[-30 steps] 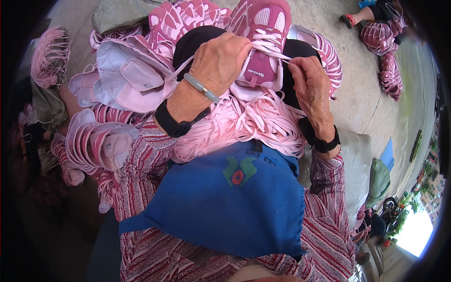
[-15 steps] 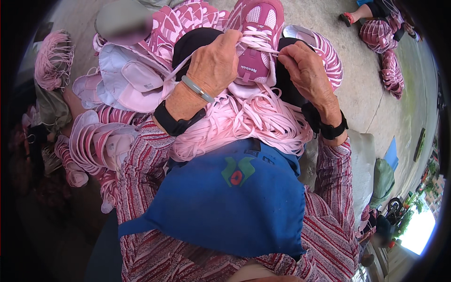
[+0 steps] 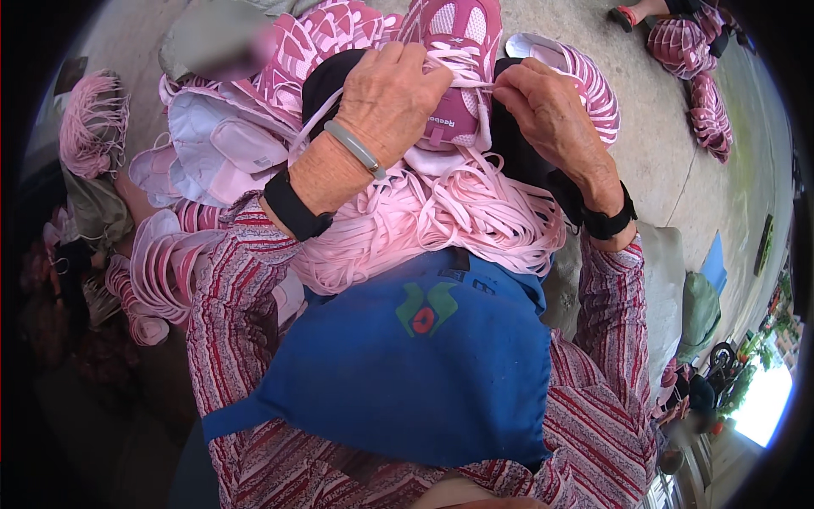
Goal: Lacing shoelaces into multiple pairs of pink sneakers.
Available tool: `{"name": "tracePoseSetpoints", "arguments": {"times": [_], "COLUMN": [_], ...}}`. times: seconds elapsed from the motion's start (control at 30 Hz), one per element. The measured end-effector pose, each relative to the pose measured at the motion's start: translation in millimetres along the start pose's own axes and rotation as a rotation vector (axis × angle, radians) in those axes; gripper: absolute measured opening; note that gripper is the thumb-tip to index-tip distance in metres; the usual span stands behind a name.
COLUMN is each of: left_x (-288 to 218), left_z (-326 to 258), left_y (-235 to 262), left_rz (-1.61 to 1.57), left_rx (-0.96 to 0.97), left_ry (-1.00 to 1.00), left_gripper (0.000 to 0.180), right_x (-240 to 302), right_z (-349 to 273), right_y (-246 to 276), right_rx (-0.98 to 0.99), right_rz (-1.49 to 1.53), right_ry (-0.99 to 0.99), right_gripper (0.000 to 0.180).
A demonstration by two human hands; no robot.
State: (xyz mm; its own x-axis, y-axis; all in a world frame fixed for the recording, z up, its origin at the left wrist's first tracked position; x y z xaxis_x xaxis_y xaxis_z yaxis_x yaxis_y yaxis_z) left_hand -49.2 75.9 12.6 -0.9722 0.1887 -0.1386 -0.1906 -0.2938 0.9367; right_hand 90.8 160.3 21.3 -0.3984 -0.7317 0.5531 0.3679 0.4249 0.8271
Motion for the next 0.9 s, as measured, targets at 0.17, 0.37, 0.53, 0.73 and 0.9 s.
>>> {"name": "tracePoseSetpoints", "arguments": {"times": [0.17,0.37,0.53,0.73,0.9], "left_x": [-5.9,-41.3,-27.9,-11.0,-2.1], "left_z": [3.6,-22.6,-22.1,-13.2,-23.7], "left_y": [17.1,37.7,8.3,0.3,-5.6], "left_rz": [-0.046,-0.434,-0.492,-0.499,-0.925], "left_rx": [-0.241,-0.116,0.169,0.163,0.229], "left_ry": [-0.185,-0.126,0.219,0.343,0.572], "left_gripper": [0.007,0.013,0.008,0.010,0.016], "right_x": [-10.3,-15.2,-10.9,-3.2,10.0], "right_z": [-1.4,-4.9,-7.0,1.2,7.2], "right_y": [-0.1,2.3,-0.9,-0.2,-2.7], "right_rx": [-0.076,-0.019,-0.016,0.025,0.013], "right_rz": [0.033,0.123,0.102,-0.033,-0.144], "right_ry": [-0.040,-0.082,-0.046,0.012,0.093], "right_gripper": [0.013,0.013,0.013,0.013,0.012]}}
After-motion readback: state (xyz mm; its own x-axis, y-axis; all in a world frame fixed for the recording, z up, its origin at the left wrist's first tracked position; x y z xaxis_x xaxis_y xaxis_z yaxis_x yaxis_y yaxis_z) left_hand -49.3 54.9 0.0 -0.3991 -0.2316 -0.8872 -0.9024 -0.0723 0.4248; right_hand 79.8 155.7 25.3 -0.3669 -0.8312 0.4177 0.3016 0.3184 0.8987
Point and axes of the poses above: each hand's wrist, its own z-axis towards the middle knuckle, its own y-axis out of the back of the hand, x = y × z, the point moved 5 cm from there along z, towards the middle knuckle, and after that the axes turned 1 degree about y, right-handed, at the moved point
